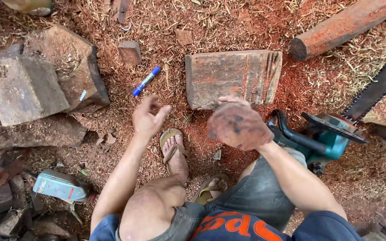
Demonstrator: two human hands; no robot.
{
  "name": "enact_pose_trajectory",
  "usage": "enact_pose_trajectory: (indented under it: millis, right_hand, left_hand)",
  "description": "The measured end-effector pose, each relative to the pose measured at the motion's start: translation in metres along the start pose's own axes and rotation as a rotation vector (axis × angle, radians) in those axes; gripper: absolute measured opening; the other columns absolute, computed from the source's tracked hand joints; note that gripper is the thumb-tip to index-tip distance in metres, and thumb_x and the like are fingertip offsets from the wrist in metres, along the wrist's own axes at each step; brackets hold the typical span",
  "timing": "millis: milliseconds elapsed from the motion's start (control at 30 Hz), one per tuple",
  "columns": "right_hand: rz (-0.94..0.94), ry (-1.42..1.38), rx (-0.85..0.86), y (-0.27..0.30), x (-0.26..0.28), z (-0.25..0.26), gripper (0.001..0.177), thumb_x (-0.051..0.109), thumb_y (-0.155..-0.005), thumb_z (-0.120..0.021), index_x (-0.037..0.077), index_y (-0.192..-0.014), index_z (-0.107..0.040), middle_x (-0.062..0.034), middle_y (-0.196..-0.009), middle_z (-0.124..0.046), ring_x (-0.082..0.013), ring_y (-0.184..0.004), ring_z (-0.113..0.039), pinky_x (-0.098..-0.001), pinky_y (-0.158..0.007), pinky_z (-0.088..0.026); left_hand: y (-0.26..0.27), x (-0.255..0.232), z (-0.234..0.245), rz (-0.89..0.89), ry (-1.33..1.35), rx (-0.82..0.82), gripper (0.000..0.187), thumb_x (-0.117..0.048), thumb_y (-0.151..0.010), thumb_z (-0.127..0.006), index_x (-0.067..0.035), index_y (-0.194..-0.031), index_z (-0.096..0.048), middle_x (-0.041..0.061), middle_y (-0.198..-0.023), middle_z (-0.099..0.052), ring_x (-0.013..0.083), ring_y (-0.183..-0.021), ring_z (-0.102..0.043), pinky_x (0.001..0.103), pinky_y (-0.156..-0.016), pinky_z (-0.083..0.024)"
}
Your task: Measuring and cutting pieces of wood using a tape measure, marker, and electric chainsaw in a workshop setting.
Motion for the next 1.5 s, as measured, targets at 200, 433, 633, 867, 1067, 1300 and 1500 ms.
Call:
enact_pose_trajectory:
  millis: [200,433,633,867,1067,1300,1500]
  right_hand:
    - [0.296,0.19,0.065,-0.043,0.049,0.013,0.103,0.021,-0.07,-0.095,0.028,-0.154,-0.036,-0.0109,-0.169,-0.023,-0.0297,-0.16,-0.024,-0.0476,-0.132,-0.028]
    - [0.176,0.775,-0.433,-0.013,0.058,0.104,0.076,0.002,-0.098,-0.083,0.018,-0.16,-0.043,-0.0124,-0.166,-0.036,-0.0285,-0.159,-0.036,-0.0435,-0.132,-0.038]
    - [-0.377,0.053,-0.576,0.068,0.033,0.119,0.057,0.016,-0.1,-0.075,0.009,-0.153,-0.056,-0.0135,-0.148,-0.061,-0.0228,-0.119,-0.063,-0.0389,-0.104,-0.055]
    - [-0.478,0.383,-0.401,0.042,0.06,0.093,0.103,0.027,-0.063,-0.098,0.007,-0.149,-0.045,-0.0158,-0.143,-0.059,-0.0273,-0.132,-0.058,-0.04,-0.11,-0.047]
    - [-0.384,0.167,-0.465,0.057,0.04,0.104,0.118,0.02,-0.067,-0.096,0.011,-0.162,-0.026,-0.0209,-0.149,-0.053,-0.0332,-0.141,-0.051,-0.0469,-0.117,-0.041]
    - [-0.44,-0.016,-0.919,0.091,0.038,0.059,0.114,0.02,-0.076,-0.093,0.011,-0.162,-0.02,-0.0192,-0.153,-0.046,-0.0258,-0.122,-0.059,-0.0384,-0.096,-0.057]
    - [-0.815,0.067,-1.231,0.162,0.115,-0.03,0.072,0.015,-0.087,-0.084,0.006,-0.149,-0.048,-0.0161,-0.135,-0.064,-0.0231,-0.112,-0.066,-0.0357,-0.093,-0.057]
  left_hand:
    - [-0.001,-0.146,-0.002,0.394,1.083,0.894,0.115,-0.079,-0.077,-0.054,-0.012,-0.163,-0.017,0.03,-0.108,-0.071,0.0336,-0.079,-0.072,0.043,-0.059,-0.063]
    - [-0.061,-0.225,-0.026,-0.178,0.767,0.535,0.119,-0.047,-0.067,-0.082,-0.004,-0.163,-0.025,0.027,-0.158,-0.041,0.038,-0.146,-0.044,0.053,-0.12,-0.037]
    - [-0.078,-0.254,-0.087,-0.161,0.587,0.307,0.11,-0.045,-0.08,-0.081,0.001,-0.159,-0.02,0.03,-0.154,-0.046,0.0368,-0.144,-0.051,0.048,-0.122,-0.041]
    - [-0.097,-0.307,-0.047,-0.099,0.014,0.487,0.107,-0.048,-0.082,-0.076,-0.016,-0.163,-0.012,0.026,-0.127,-0.067,0.0407,-0.105,-0.071,0.049,-0.095,-0.058]
    - [-0.105,-0.28,-0.064,-0.349,0.214,0.487,0.086,-0.043,-0.091,-0.08,-0.018,-0.157,-0.031,0.024,-0.143,-0.063,0.0387,-0.125,-0.068,0.05,-0.105,-0.056]
    - [-0.118,-0.308,-0.037,-0.264,0.093,0.595,0.101,-0.037,-0.087,-0.086,-0.012,-0.16,-0.022,0.019,-0.135,-0.061,0.0315,-0.115,-0.068,0.043,-0.096,-0.056]
    - [-0.007,-0.342,-0.045,-0.234,0.161,0.53,0.036,-0.025,-0.084,-0.084,-0.004,-0.11,-0.071,0.007,-0.083,-0.071,0.0199,-0.073,-0.071,0.034,-0.068,-0.059]
Point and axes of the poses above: each hand's wrist, its own y-axis away from the middle knuckle, its own z-axis out of the back of the hand, x = y × z, the point moved 1 cm from there along -y, towards the middle knuckle
